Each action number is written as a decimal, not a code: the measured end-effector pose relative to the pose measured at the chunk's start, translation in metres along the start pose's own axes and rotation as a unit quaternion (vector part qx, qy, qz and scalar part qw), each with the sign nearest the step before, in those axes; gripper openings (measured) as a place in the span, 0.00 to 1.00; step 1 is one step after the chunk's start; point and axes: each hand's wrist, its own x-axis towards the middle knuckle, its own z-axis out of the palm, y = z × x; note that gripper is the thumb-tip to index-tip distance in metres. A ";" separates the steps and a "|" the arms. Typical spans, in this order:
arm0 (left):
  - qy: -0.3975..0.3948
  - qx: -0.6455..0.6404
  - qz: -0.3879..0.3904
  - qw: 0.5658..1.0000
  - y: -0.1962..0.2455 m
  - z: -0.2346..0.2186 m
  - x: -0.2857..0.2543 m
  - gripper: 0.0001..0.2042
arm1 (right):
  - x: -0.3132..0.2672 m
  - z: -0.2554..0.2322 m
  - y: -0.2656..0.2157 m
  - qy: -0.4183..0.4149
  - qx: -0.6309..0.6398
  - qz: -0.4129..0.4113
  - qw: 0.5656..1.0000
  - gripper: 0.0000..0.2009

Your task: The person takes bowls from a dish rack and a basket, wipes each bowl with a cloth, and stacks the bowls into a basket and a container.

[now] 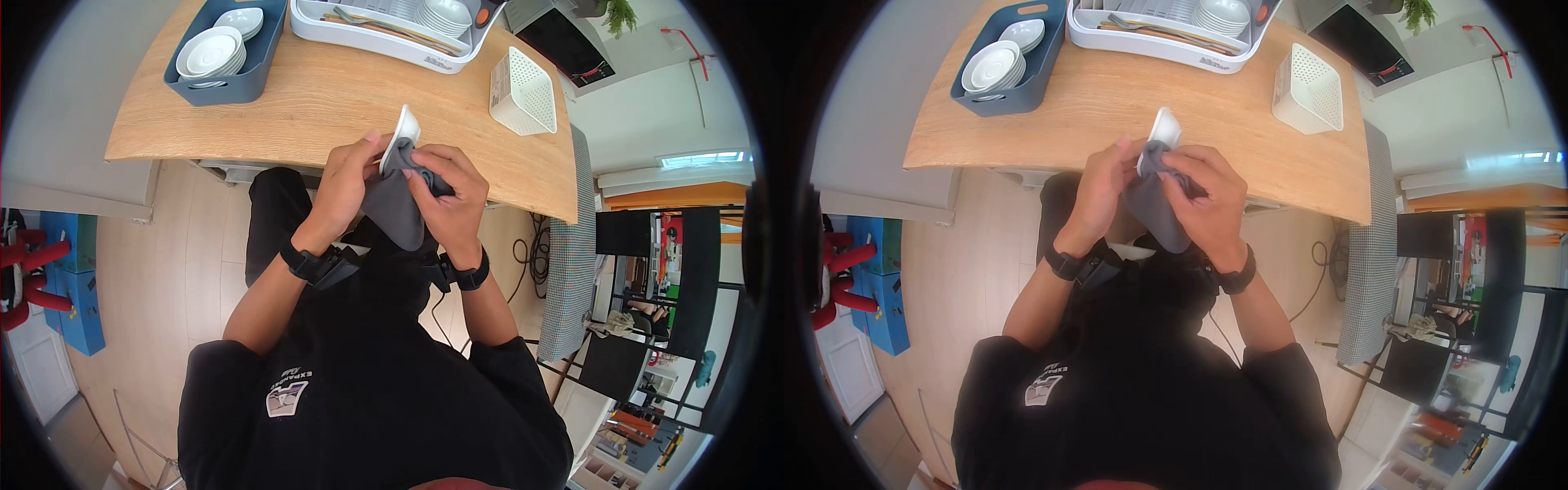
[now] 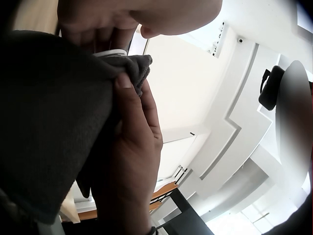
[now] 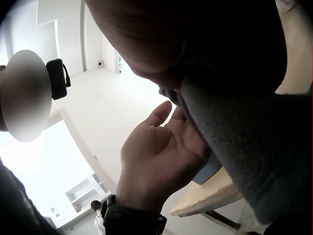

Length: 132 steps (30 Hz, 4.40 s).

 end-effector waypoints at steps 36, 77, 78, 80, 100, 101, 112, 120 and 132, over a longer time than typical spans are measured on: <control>-0.046 0.001 0.042 0.998 0.008 -0.013 -0.003 0.19 | -0.008 0.000 -0.009 -0.047 0.018 0.032 0.998 0.11; -0.018 0.284 0.077 0.956 0.014 0.002 -0.016 0.29 | 0.000 0.017 -0.014 -0.005 -0.031 0.026 0.999 0.09; -0.019 0.286 0.076 0.955 0.014 0.000 -0.014 0.29 | 0.002 0.017 -0.014 -0.003 -0.030 0.028 0.999 0.09; -0.036 0.205 0.092 0.974 0.014 -0.006 -0.011 0.26 | 0.003 0.015 -0.013 -0.035 -0.081 -0.002 0.996 0.10; 0.007 0.340 0.176 0.924 0.003 0.014 -0.004 0.18 | 0.003 0.001 0.014 -0.016 -0.054 0.025 0.998 0.11; 0.014 0.334 0.189 0.923 0.006 0.014 -0.004 0.18 | 0.003 0.002 0.015 -0.024 -0.086 0.003 0.996 0.11; 0.054 0.358 0.271 0.892 0.015 0.008 0.001 0.17 | -0.007 0.016 -0.004 -0.099 0.071 0.090 0.988 0.12; 0.024 0.340 0.280 0.897 0.006 0.016 0.000 0.16 | -0.009 0.011 -0.002 -0.036 0.149 0.128 0.980 0.10; 0.014 0.265 0.172 0.949 0.013 0.009 -0.012 0.15 | 0.003 0.001 0.003 -0.019 -0.146 -0.123 0.981 0.10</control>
